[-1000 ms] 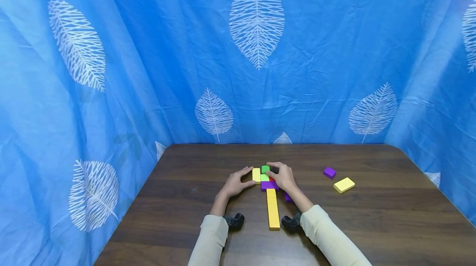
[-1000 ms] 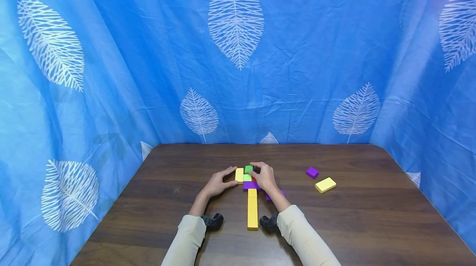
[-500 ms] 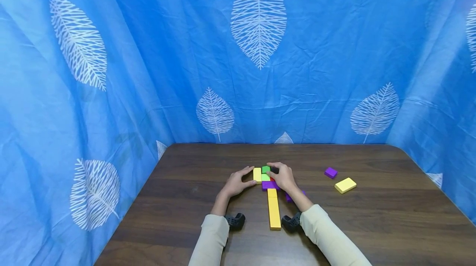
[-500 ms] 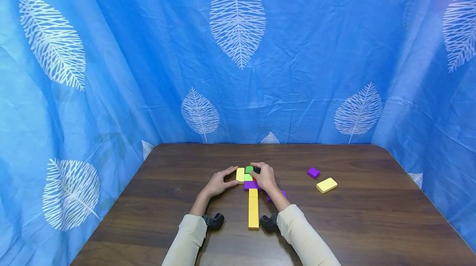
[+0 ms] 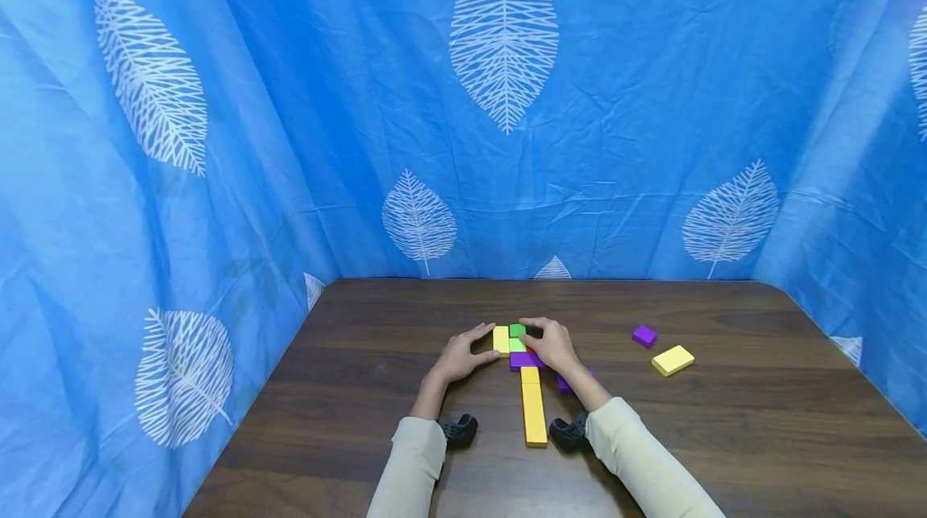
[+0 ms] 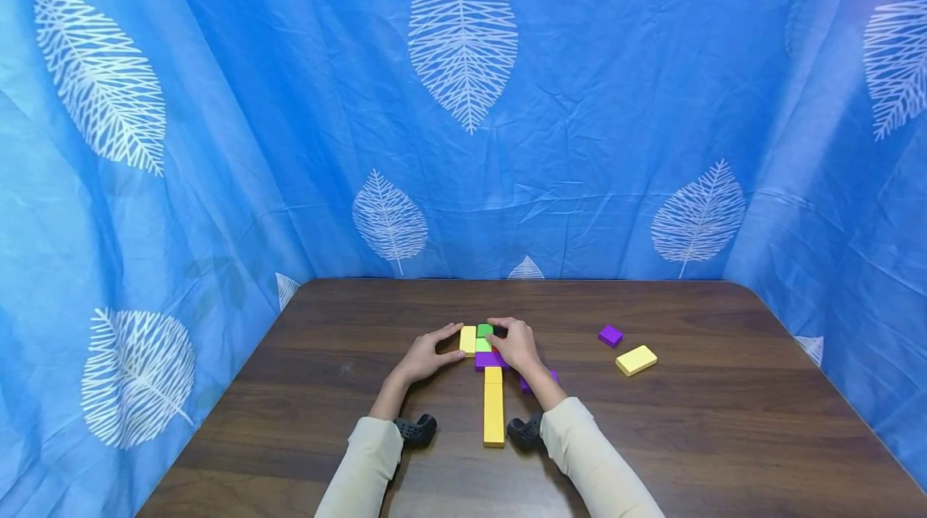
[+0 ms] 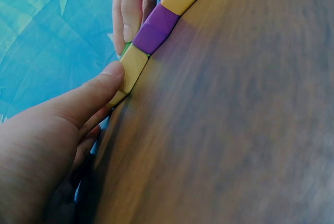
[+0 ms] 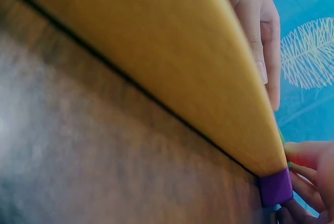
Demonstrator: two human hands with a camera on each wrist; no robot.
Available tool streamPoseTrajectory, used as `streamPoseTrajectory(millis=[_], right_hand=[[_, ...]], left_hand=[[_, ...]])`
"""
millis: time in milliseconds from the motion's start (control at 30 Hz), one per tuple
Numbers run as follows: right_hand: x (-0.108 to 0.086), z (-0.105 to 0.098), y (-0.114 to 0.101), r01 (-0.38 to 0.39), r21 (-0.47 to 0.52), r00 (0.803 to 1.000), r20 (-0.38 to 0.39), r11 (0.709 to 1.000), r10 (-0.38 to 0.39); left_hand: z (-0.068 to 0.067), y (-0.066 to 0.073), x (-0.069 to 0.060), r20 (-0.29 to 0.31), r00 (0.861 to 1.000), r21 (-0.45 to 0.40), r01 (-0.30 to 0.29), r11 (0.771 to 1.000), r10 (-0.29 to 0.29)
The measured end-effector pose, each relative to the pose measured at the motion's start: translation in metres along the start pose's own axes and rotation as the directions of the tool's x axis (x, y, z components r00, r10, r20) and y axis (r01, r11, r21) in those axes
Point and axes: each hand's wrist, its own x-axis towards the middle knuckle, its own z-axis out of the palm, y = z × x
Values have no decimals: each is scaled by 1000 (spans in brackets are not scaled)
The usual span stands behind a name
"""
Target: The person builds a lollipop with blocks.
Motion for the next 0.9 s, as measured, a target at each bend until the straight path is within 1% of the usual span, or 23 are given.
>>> streamPoseTrajectory(millis=[233, 467, 700, 800, 900], right_hand=[[0, 1, 0, -12, 1, 999, 30, 1000, 12], [1, 1, 0, -20, 0, 999, 36, 1000, 20], [-1, -1, -1, 17, 4, 1000, 13, 1000, -17], [-4, -4, -2, 14, 17, 1000, -5, 1000, -14], [-10, -13, -4, 6, 37, 1000, -25, 999, -5]], left_hand=[[1, -1, 1, 0, 1000, 8, 3, 1000, -3], [0, -1, 1, 1, 1000, 7, 9, 1000, -9], [0, -1, 1, 2, 1000, 2, 8, 1000, -8], [0, 0, 0, 3, 1000, 2, 8, 1000, -8], [-1, 0, 0, 5, 1000, 1, 16, 1000, -16]])
